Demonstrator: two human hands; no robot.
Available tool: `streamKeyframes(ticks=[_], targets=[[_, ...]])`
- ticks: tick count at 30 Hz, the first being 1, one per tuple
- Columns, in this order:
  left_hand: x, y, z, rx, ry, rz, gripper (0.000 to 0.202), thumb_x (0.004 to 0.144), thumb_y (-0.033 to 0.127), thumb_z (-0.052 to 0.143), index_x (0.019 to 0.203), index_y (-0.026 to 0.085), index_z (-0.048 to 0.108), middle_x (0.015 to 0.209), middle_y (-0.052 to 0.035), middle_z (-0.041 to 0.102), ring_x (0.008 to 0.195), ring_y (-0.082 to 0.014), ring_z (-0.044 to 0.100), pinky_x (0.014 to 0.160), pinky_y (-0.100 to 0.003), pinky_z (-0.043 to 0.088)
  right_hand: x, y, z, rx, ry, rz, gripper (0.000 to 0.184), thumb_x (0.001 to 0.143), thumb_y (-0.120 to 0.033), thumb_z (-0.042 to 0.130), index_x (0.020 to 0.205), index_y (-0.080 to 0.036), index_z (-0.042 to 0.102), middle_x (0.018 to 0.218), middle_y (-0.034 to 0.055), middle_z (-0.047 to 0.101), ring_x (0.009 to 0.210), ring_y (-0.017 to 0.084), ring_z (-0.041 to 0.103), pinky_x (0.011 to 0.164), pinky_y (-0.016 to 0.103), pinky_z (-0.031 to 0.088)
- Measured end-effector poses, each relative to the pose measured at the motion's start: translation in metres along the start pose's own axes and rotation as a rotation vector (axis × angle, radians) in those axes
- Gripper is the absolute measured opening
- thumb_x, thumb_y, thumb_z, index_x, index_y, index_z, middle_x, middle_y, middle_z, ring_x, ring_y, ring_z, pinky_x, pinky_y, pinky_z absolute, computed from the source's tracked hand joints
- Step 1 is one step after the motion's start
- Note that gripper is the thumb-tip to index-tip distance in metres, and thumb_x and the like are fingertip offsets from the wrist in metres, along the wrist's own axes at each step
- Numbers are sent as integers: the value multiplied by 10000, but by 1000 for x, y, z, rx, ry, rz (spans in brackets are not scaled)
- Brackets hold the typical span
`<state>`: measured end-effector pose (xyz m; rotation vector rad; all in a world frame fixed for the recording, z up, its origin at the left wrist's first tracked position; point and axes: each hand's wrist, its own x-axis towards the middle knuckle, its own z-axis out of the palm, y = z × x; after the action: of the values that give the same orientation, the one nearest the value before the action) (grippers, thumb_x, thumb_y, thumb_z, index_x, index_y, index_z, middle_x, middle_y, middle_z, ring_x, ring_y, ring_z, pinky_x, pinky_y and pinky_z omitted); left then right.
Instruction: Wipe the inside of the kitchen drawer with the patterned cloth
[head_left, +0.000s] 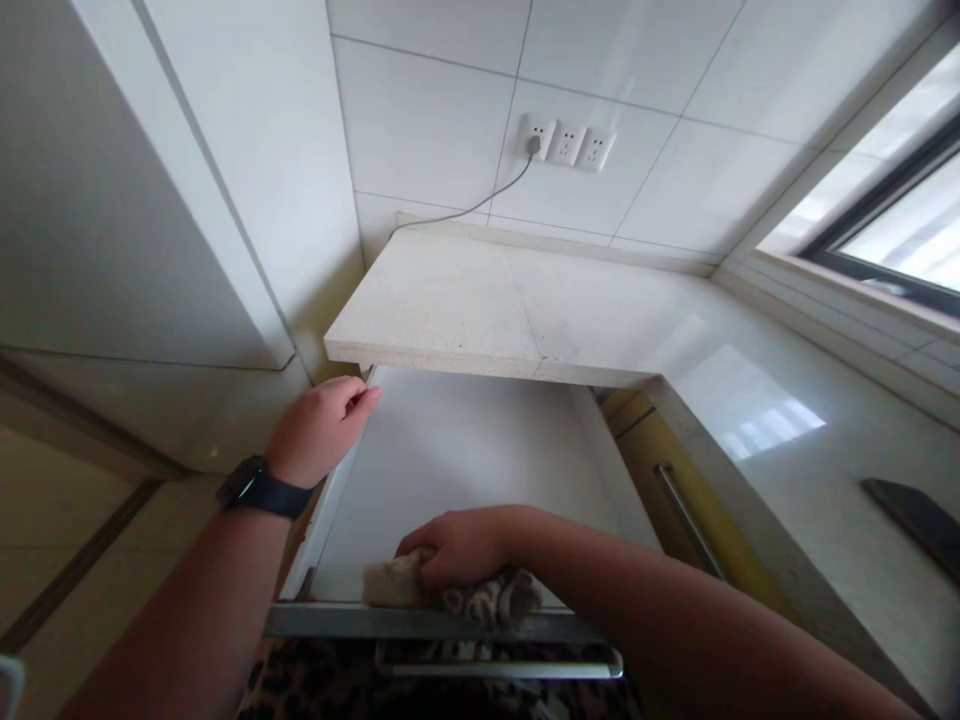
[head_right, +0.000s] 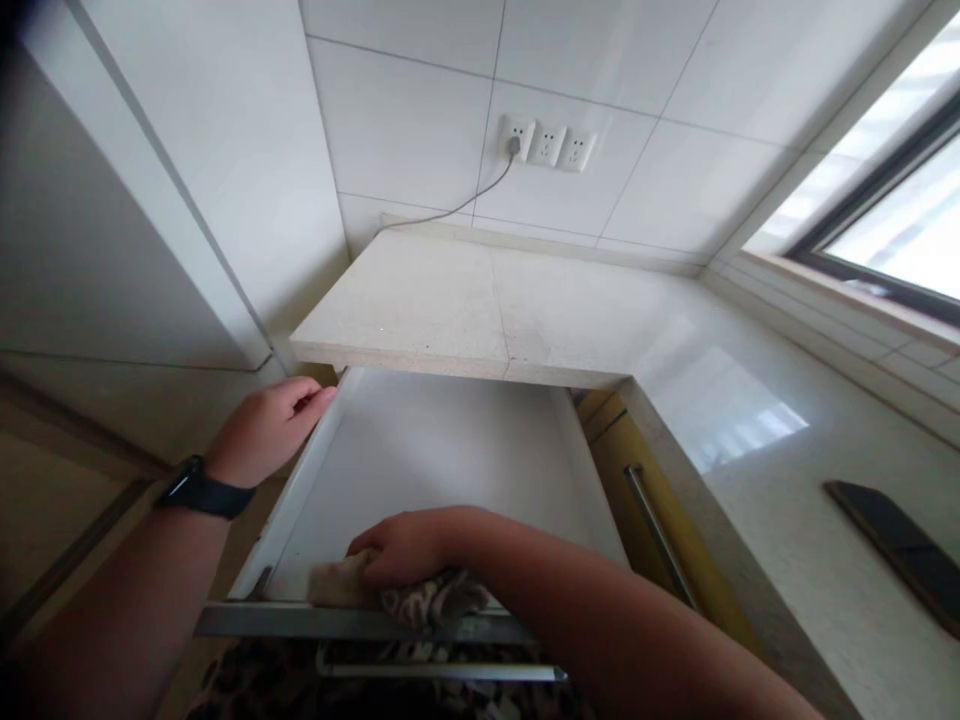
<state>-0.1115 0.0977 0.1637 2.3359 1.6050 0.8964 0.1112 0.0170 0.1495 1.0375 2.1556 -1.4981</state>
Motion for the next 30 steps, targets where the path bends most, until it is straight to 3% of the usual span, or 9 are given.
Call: streamKeyframes(ticks=[3, 9, 11, 14, 18, 22, 26, 28, 30], targets=[[-8, 3, -8, -41, -51, 45, 440, 1005, 502, 457, 726, 166, 511, 719, -8, 545, 662, -131, 474, 636, -277, 294, -45, 21, -3, -9, -43, 131, 547, 782, -306, 561, 1309, -189, 648, 1113, 64, 686, 945, 210, 633, 791, 299, 473], [-23, 3, -16, -84, -139, 94, 400, 989, 528, 486, 829, 182, 606, 826, -11, 620, 740, -142, 553, 686, -274, 358, -159, 78, 5, -254, -15, 576, 464, 735, -269, 507, 1128, -184, 739, 1047, 113, 707, 901, 290, 656, 687, 350, 433], [-28, -7, -18, -72, -153, 70, 372, 972, 537, 511, 885, 198, 636, 894, -8, 656, 784, -149, 581, 708, -270, 378, -183, 87, 9, -334, -1, 704, 471, 735, -238, 485, 1116, -147, 746, 1100, 165, 698, 974, 342, 660, 743, 398, 445], [-40, -39, -24, -105, -142, -26, 365, 937, 562, 550, 977, 221, 672, 970, 5, 691, 865, -161, 619, 776, -249, 419, -196, 88, 15, -342, 38, 726, 474, 732, -229, 483, 1116, -141, 747, 1117, 181, 692, 1012, 357, 658, 789, 424, 455], [-69, -95, -30, -116, -123, -275, 432, 854, 616, 604, 1001, 218, 683, 998, 15, 710, 932, -208, 634, 817, -262, 442, -177, 82, 18, -373, 59, 651, 465, 746, -292, 502, 1123, -176, 749, 1104, 166, 696, 992, 368, 657, 772, 445, 462], [-103, -138, -32, -80, -96, -426, 440, 785, 630, 622, 966, 235, 692, 977, 26, 712, 945, -240, 643, 839, -313, 458, -122, 76, 13, -280, -48, 467, 508, 755, -285, 531, 1216, -164, 707, 1167, 137, 679, 1038, 318, 643, 810, 391, 470], [-126, -157, -25, -106, -63, -528, 480, 779, 675, 622, 993, 260, 732, 1018, 24, 723, 995, -269, 646, 913, -370, 482, -44, 47, 7, -175, -121, 240, 516, 804, -313, 547, 1283, -151, 649, 1198, 95, 665, 1028, 245, 633, 792, 316, 483], [-132, -158, -16, -163, -79, -576, 541, 766, 705, 636, 1064, 264, 734, 1045, 8, 724, 1003, -271, 648, 913, -382, 489, -6, 23, 7, -109, -35, 65, 526, 830, -349, 532, 1313, -163, 625, 1217, 84, 658, 1034, 236, 626, 811, 311, 483], [-136, -156, -3, -281, -77, -652, 635, 741, 737, 650, 1128, 237, 716, 1055, -23, 719, 964, -261, 654, 837, -362, 516, 22, 1, 9, -94, 37, -14, 552, 830, -346, 529, 1349, -172, 605, 1232, 96, 652, 1044, 249, 621, 838, 334, 479]])
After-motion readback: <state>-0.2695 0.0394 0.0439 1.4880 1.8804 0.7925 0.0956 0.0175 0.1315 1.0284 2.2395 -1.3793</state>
